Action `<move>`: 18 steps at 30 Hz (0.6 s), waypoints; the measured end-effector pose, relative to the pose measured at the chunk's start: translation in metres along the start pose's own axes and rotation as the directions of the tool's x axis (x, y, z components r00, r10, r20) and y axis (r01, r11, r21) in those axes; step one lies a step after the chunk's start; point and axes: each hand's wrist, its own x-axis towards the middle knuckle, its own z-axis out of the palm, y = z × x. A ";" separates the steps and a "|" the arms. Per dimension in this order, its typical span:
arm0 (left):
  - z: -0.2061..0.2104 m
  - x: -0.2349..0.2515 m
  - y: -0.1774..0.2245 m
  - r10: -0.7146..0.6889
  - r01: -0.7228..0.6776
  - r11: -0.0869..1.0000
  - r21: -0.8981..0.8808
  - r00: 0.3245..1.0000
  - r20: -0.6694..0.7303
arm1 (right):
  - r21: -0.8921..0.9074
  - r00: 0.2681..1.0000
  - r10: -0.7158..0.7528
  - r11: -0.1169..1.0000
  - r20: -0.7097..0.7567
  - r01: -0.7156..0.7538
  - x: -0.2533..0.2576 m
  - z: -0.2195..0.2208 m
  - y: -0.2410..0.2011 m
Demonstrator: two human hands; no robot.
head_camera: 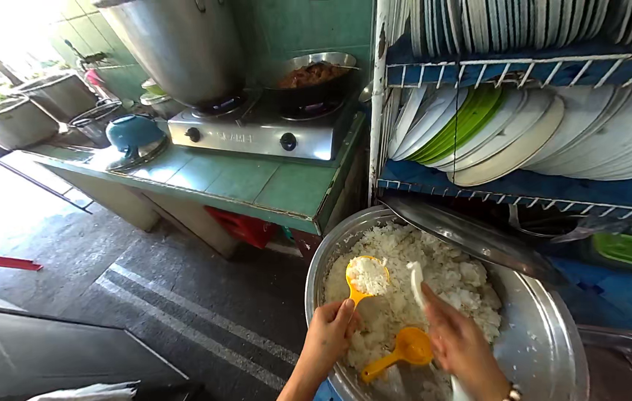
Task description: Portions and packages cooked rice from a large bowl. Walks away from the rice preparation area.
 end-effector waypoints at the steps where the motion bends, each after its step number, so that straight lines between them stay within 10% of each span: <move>1: 0.002 -0.001 0.003 -0.025 0.025 0.999 -0.040 1.000 0.001 | -0.140 1.000 -0.002 0.990 0.011 0.003 -0.008 0.004 0.007; 5: 0.015 -0.003 0.013 -0.087 0.087 0.996 -0.013 0.996 -0.008 | -0.378 0.992 -0.116 0.918 0.044 0.123 -0.024 0.022 0.025; 9: 0.018 -0.006 0.013 -0.018 0.000 0.916 0.401 0.999 0.042 | -0.483 0.984 -0.172 0.858 0.049 0.174 -0.020 0.027 0.015; 18: 0.032 -0.019 0.007 0.158 -0.161 0.620 0.768 0.984 0.078 | -0.532 0.918 0.247 0.846 0.311 -0.048 0.001 0.005 -0.033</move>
